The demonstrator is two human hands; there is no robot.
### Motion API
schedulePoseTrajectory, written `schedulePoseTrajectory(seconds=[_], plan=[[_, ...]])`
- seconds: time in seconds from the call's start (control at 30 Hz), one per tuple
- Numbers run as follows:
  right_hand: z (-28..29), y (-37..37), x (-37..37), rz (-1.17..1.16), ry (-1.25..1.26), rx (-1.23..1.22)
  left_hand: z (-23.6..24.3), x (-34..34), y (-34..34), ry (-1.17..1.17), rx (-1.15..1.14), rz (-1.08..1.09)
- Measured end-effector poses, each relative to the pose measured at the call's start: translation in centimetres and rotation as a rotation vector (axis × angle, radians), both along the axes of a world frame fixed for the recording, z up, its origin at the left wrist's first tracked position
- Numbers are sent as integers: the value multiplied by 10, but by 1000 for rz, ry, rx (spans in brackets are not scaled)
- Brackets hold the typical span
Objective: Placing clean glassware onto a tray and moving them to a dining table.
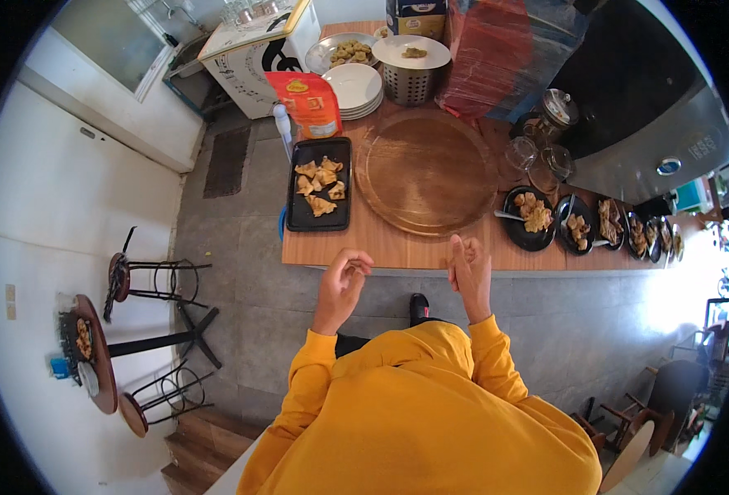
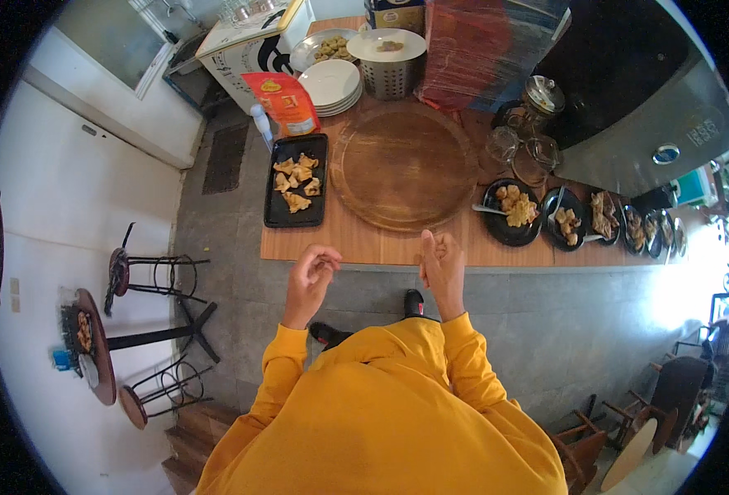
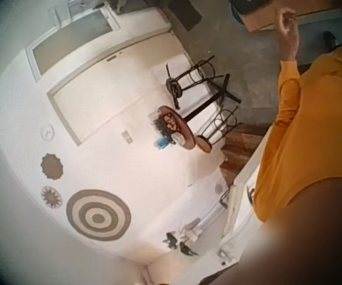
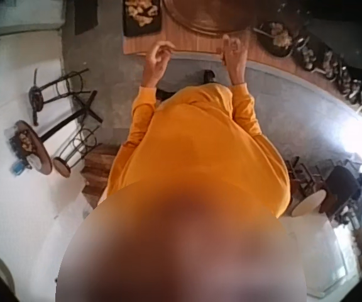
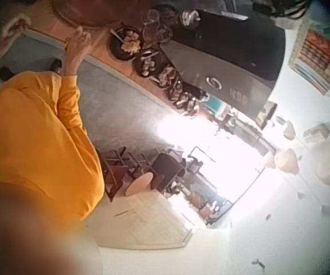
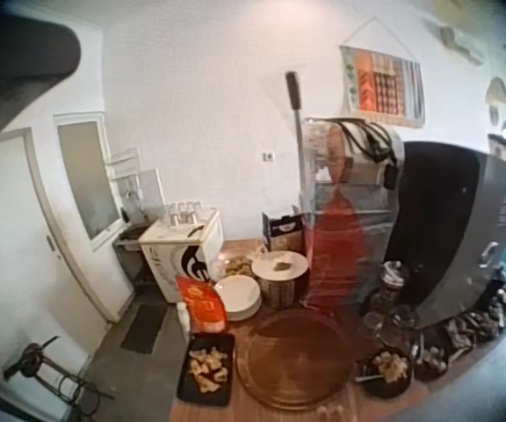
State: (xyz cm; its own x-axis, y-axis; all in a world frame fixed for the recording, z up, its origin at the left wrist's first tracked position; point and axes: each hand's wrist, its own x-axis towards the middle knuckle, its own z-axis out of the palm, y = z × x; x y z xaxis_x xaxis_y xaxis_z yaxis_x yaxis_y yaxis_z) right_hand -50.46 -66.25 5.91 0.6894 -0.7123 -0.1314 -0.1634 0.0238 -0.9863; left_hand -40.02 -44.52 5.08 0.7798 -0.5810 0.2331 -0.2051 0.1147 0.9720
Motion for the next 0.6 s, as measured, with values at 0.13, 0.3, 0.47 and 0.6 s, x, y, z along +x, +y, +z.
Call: schedulePoseTrajectory(seconds=[0.13,0.3,0.47,0.6], plan=[[-1,-34,-10,183,191,183,12,-7,-53,494,247,39],[-16,-53,1,227,71,342,2,20,-101,674,225,176],[-13,-59,5,248,64,407,-17,25,-114,601,141,238],[-20,-60,5,279,31,427,-4,23,-111,553,146,250]])
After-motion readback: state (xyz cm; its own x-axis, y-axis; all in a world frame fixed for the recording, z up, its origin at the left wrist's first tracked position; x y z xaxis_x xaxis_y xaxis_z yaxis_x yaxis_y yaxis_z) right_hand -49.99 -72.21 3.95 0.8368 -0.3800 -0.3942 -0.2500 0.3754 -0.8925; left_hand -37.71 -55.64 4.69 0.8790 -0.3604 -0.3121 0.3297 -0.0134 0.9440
